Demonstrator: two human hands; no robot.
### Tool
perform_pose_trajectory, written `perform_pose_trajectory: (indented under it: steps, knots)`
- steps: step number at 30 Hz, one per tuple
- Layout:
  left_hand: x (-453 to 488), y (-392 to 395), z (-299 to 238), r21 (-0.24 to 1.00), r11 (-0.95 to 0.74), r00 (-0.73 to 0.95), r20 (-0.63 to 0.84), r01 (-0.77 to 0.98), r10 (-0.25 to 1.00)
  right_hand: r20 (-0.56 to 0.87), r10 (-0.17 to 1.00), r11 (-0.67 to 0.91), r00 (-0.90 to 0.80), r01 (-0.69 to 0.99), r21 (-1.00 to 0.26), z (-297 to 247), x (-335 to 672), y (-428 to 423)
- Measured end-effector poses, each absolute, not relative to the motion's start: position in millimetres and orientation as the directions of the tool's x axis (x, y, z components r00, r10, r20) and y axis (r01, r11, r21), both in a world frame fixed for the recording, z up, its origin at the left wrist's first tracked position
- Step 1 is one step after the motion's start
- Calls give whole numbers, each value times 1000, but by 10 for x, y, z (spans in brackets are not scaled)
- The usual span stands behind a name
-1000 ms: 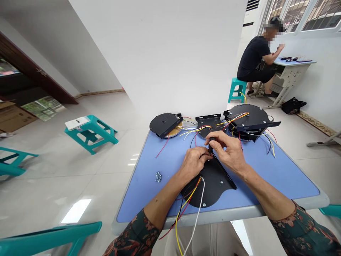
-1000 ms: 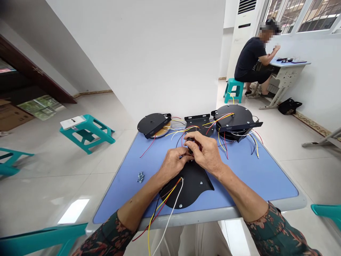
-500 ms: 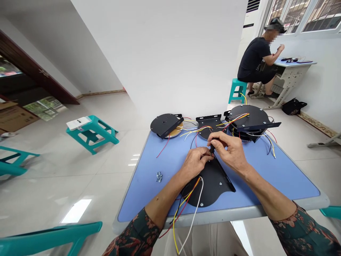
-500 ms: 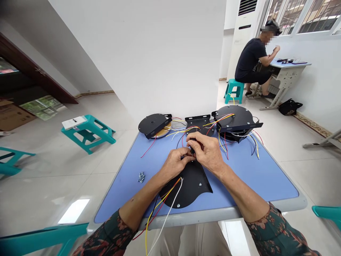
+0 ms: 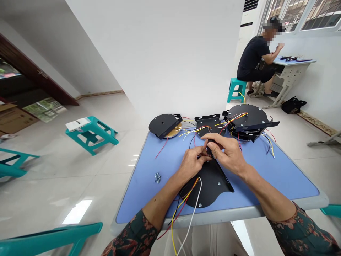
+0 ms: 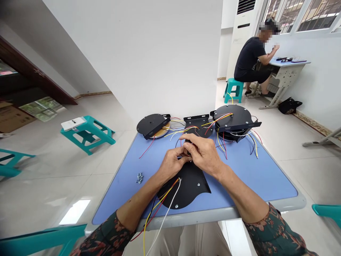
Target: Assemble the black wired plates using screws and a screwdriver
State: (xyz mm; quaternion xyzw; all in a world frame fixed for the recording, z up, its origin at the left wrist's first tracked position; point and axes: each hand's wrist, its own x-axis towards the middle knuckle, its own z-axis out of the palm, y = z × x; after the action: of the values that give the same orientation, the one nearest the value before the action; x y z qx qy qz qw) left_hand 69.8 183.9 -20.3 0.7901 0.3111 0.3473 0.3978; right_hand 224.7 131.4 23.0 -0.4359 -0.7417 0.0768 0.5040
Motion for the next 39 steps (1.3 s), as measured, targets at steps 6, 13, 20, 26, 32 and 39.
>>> perform_pose_trajectory:
  steps: [6, 13, 20, 26, 32, 39]
  knots:
    - [717, 1855, -230, 890, -410, 573, 233, 200, 786, 582, 797, 572, -159, 508, -644, 315, 2359, 1351]
    - [731, 1852, -229, 892, -411, 546, 252, 188, 799, 673, 738, 547, -51, 628, -553, 214, 2284, 1329]
    - [698, 1849, -188, 872, -444, 543, 277, 204, 793, 651, 754, 555, -88, 615, -559, 249, 2272, 1311]
    - [708, 1861, -203, 888, -414, 539, 254, 200, 803, 558, 811, 564, -172, 482, -671, 311, 2310, 1327]
    - [709, 1843, -188, 849, -467, 557, 269, 248, 786, 654, 754, 536, -65, 636, -555, 253, 2258, 1310]
    - [698, 1830, -205, 811, -522, 562, 309, 265, 767, 663, 748, 449, 17, 722, -526, 189, 2215, 1285]
